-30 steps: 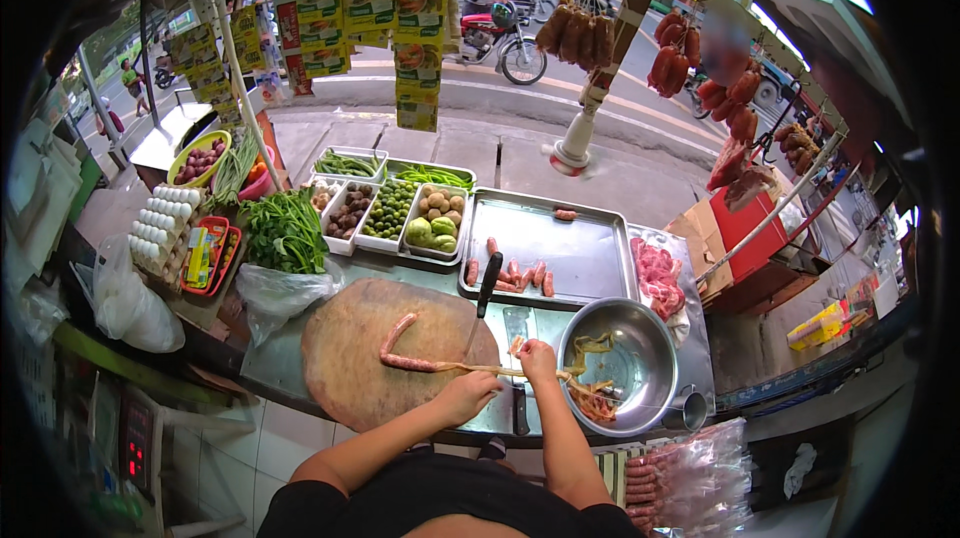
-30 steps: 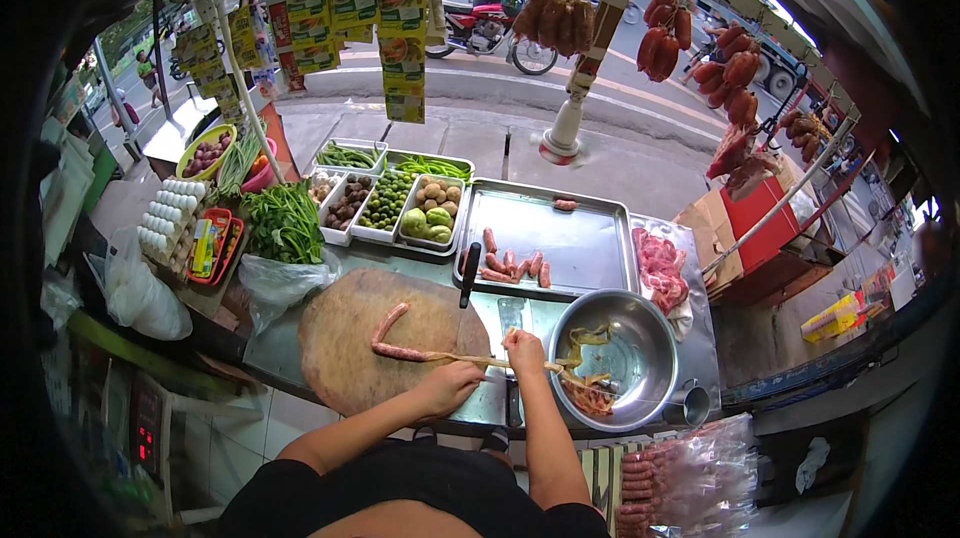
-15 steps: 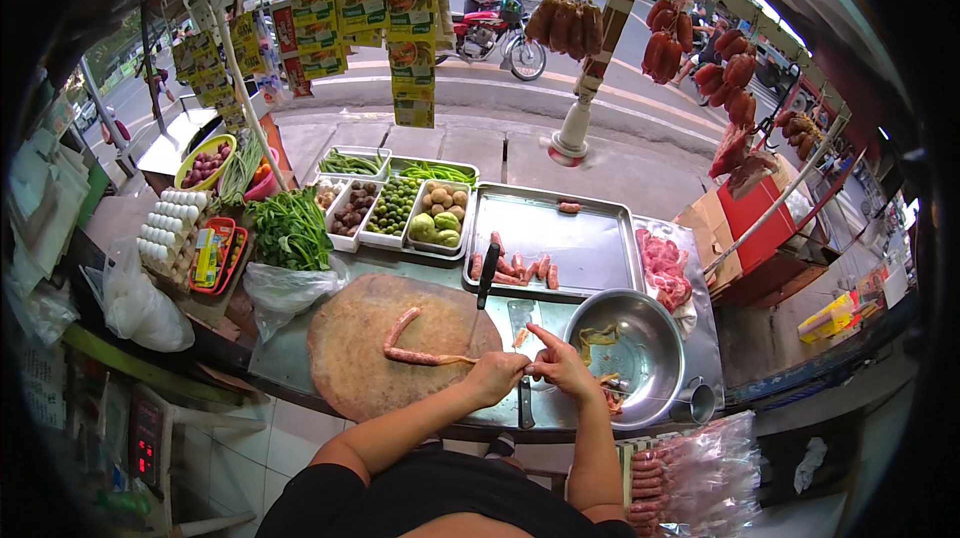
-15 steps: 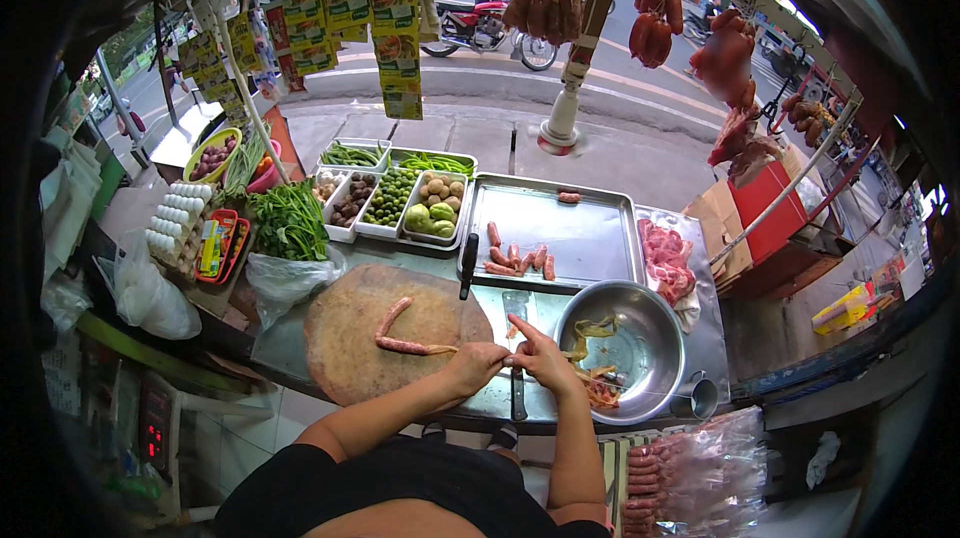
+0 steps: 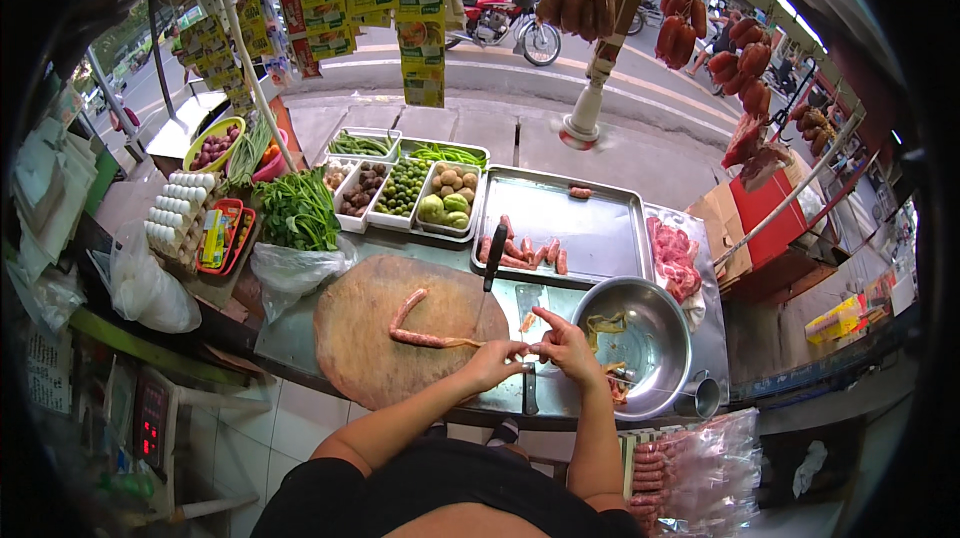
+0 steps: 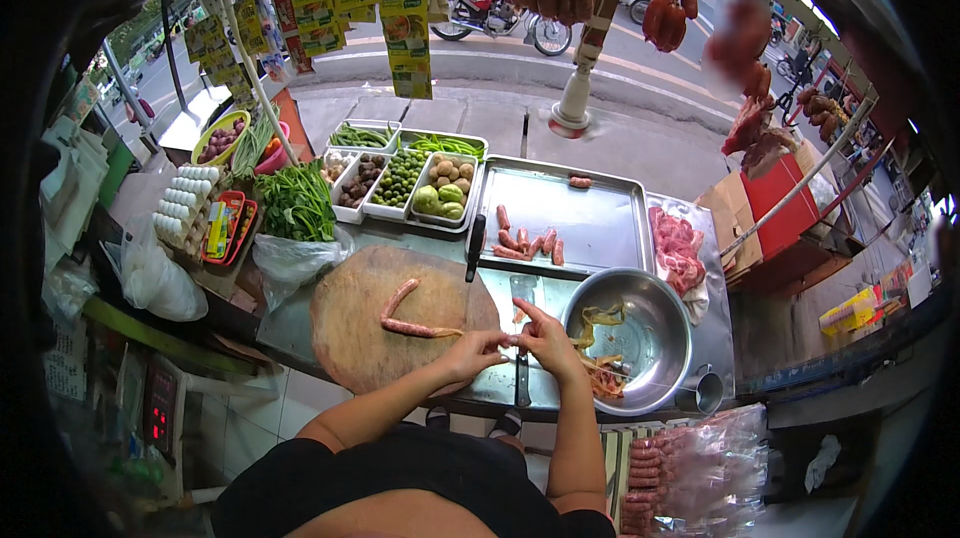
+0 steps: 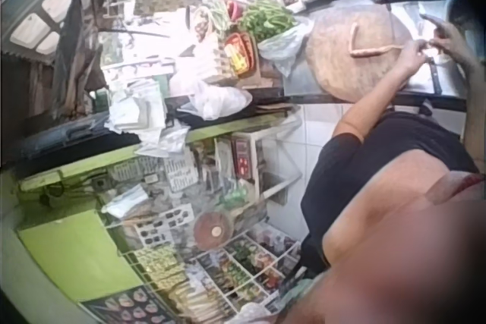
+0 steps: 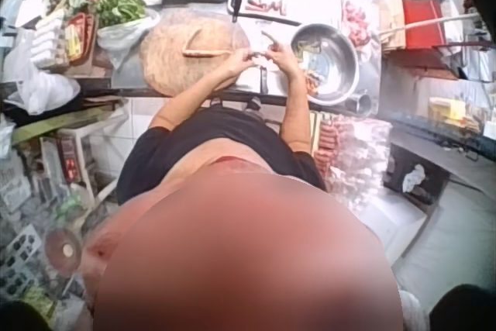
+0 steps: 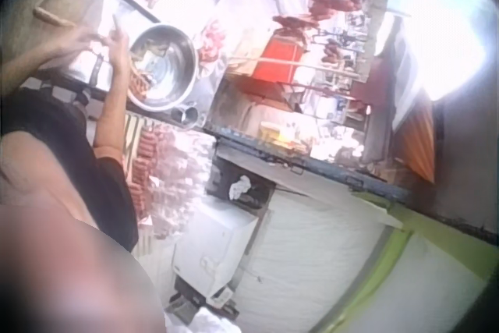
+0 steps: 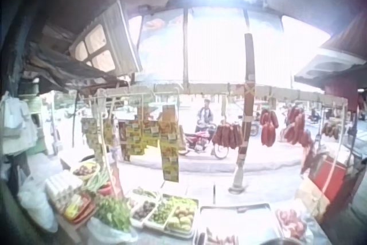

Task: The person fills natural casings with seasoned ground meat at a market stall. They tie off the filled casings with string, cut them into links, and place the finished sausages on a tray. The person repeats this process multiple times throughout the clip.

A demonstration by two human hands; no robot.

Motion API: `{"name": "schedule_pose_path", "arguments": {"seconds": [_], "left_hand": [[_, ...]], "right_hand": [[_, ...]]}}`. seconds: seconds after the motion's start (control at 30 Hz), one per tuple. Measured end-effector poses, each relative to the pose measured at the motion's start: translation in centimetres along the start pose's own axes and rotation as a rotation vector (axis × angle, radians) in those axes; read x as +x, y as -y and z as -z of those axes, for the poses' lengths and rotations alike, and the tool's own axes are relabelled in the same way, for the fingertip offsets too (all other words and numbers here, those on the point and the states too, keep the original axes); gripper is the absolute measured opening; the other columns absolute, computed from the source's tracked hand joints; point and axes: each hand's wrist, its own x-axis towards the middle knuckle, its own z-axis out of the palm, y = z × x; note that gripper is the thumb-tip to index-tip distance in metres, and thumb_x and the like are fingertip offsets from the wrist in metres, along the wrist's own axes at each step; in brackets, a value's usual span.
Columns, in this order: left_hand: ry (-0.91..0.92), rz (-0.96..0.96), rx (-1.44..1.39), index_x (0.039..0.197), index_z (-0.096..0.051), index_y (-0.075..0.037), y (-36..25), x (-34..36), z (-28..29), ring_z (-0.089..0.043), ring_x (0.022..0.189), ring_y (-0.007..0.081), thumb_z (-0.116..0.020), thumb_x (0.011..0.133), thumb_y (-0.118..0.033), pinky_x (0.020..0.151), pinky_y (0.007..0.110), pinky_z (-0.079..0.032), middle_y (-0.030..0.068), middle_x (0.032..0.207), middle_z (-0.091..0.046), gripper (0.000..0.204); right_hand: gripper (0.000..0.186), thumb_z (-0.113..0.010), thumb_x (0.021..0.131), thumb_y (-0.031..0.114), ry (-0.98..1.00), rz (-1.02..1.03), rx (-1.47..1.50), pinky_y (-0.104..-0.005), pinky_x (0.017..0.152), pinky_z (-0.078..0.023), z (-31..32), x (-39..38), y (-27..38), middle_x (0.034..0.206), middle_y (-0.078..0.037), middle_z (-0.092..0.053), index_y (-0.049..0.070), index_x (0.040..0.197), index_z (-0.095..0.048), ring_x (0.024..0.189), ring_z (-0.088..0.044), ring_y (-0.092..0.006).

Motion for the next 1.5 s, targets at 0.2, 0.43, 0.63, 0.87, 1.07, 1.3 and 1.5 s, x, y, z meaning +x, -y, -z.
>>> {"name": "schedule_pose_path", "arguments": {"seconds": [0.2, 0.43, 0.63, 0.87, 1.07, 1.3, 1.5], "left_hand": [[-0.334, -0.272, 0.198, 0.099, -0.065, 0.000, -3.2, -1.0, -0.6, -0.065, 0.075, 0.0236, -0.067, 0.083, -0.006, 0.069, 0.035, -0.051, 0.0122, 0.082, -0.065, 0.018], [-0.055, 0.001, 0.093, 0.088, -0.064, 0.001, -1.9, -0.8, 0.6, -0.065, 0.065, 0.0168, -0.063, 0.091, -0.010, 0.055, 0.033, -0.050, 0.0098, 0.076, -0.066, 0.011], [0.107, 0.047, -1.303, 0.099, -0.066, -0.001, -1.9, -0.8, 0.4, -0.062, 0.111, 0.0206, -0.058, 0.097, -0.013, 0.093, 0.035, -0.051, 0.0146, 0.117, -0.065, 0.015], [-0.057, -0.253, -1.003, 0.108, -0.072, -0.006, -2.6, 1.1, -1.1, -0.037, 0.139, 0.0212, -0.060, 0.095, -0.009, 0.113, 0.036, -0.031, 0.0131, 0.149, -0.042, 0.018], [-0.060, -0.213, -1.024, 0.106, -0.071, -0.005, -2.2, 0.8, -2.9, -0.043, 0.134, 0.0224, -0.060, 0.095, -0.007, 0.110, 0.036, -0.036, 0.0131, 0.141, -0.049, 0.016], [0.173, -0.183, -1.449, 0.102, -0.054, -0.006, -4.5, 2.3, -1.3, -0.065, 0.088, 0.0192, -0.048, 0.102, -0.018, 0.079, 0.035, -0.055, 0.0095, 0.095, -0.064, 0.014], [0.505, 0.179, -0.601, 0.100, -0.047, -0.007, -6.6, 2.0, -1.3, -0.062, 0.055, 0.0165, -0.034, 0.106, -0.032, 0.049, 0.030, -0.052, 0.0090, 0.070, -0.063, 0.030]], "right_hand": [[0.076, -0.071, 0.083, 0.001, -0.030, 0.135, -0.100, -0.0238, 0.058, -0.039, -1.1, -0.8, 1.4, 0.070, 0.002, -0.050, 0.007, 0.150, -0.036, 0.065, -0.044, -0.0061], [0.065, -0.068, 0.086, 0.001, 0.077, 0.050, -0.048, -0.0228, 0.060, -0.042, -0.8, -1.9, 1.2, 0.075, 0.002, -0.057, 0.007, 0.146, -0.043, 0.066, -0.049, -0.0062], [0.030, -0.063, 0.089, 0.000, -0.637, 0.417, -0.164, -0.0243, 0.071, -0.049, -1.1, -1.1, -1.3, 0.093, -0.008, -0.069, 0.000, 0.119, -0.064, 0.081, -0.061, -0.0100], [0.017, -0.064, 0.093, 0.008, -0.259, 0.225, 0.831, -0.0258, 0.071, -0.053, -4.3, -2.6, -2.1, 0.089, -0.007, -0.068, -0.004, 0.106, -0.065, 0.075, -0.064, -0.0132], [0.009, -0.064, 0.093, 0.008, -0.292, 0.240, 0.948, -0.0270, 0.069, -0.053, -4.6, -2.9, -3.7, 0.089, -0.008, -0.067, -0.001, 0.096, -0.063, 0.073, -0.063, -0.0137], [0.007, -0.059, 0.094, 0.003, -0.561, 0.453, 0.463, -0.0266, 0.076, -0.046, -3.6, -5.1, -3.9, 0.090, -0.006, -0.061, 0.003, 0.088, -0.057, 0.078, -0.057, -0.0131], [0.006, -0.053, 0.097, 0.005, -0.703, 0.580, 0.021, -0.0243, 0.077, -0.044, -0.7, -5.9, -1.7, 0.095, -0.005, -0.060, 0.002, 0.093, -0.056, 0.080, -0.053, -0.0103]]}}
